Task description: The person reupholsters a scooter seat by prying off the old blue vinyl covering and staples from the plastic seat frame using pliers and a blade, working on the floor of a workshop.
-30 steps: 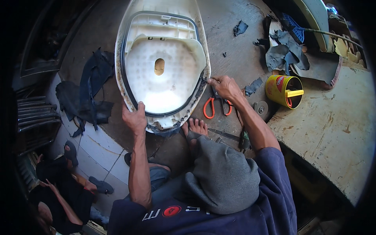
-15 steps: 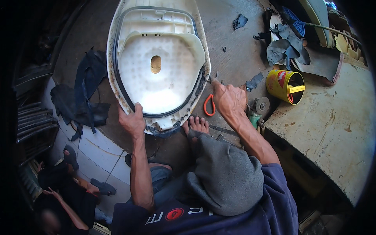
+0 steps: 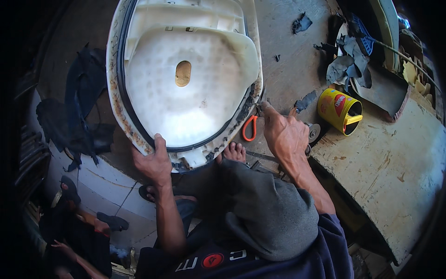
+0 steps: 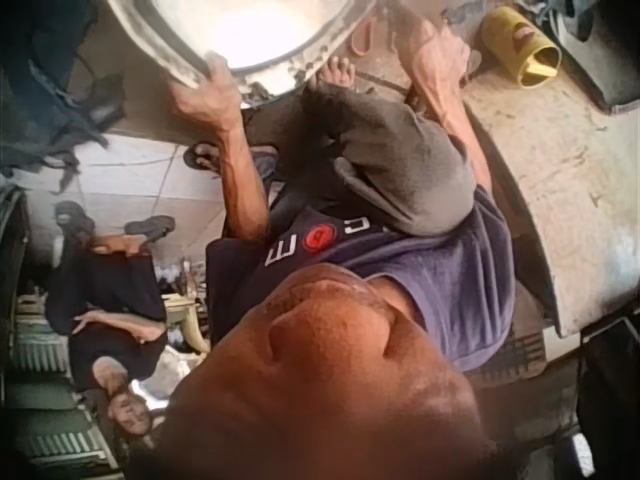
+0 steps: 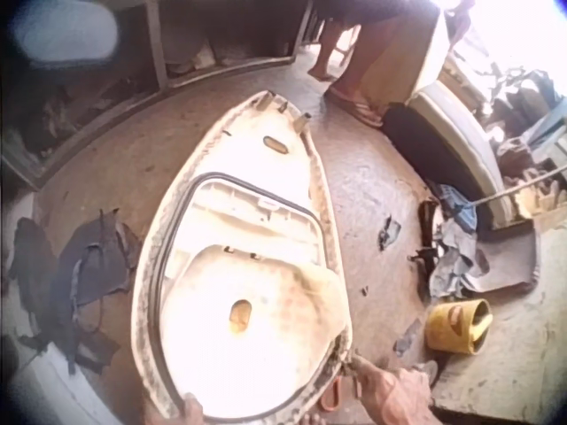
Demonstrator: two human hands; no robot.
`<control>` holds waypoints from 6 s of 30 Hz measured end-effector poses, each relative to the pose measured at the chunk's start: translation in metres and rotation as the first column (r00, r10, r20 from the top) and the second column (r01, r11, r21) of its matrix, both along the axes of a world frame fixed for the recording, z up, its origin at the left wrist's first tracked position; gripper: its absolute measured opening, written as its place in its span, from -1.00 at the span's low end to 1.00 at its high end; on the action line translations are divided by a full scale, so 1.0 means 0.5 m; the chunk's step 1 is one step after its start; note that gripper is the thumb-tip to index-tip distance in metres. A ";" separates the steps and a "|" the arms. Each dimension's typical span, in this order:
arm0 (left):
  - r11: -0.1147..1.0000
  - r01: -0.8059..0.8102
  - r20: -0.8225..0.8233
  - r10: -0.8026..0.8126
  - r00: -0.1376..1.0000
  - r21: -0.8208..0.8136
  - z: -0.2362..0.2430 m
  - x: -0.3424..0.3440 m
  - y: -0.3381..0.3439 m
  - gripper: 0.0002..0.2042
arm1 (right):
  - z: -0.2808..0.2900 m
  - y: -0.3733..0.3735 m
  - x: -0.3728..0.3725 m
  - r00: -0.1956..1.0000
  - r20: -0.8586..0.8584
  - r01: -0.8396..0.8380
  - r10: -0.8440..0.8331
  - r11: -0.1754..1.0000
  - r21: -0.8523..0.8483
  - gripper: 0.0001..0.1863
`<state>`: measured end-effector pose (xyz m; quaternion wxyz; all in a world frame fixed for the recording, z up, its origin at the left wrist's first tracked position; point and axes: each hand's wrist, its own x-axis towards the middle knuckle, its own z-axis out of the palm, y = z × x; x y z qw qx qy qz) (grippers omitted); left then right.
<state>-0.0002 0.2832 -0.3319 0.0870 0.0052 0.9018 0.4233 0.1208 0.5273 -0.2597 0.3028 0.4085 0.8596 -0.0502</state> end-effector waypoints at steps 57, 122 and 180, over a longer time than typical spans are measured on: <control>0.948 0.039 -0.044 -0.026 0.999 0.316 -0.034 0.006 0.000 -0.54 | -0.212 0.025 0.116 0.711 -0.349 0.378 -0.610 0.751 -0.542 -0.66; 0.979 0.041 -0.117 -0.017 0.993 0.197 -0.039 -0.014 -0.002 -0.57 | -0.078 -0.001 0.098 0.934 -0.311 0.128 -0.174 0.978 -0.164 -0.65; 0.938 0.114 -0.110 -0.082 0.991 0.326 -0.013 0.012 0.014 -0.37 | -0.134 -0.042 0.100 0.965 -0.184 0.161 -0.185 0.977 -0.139 -0.62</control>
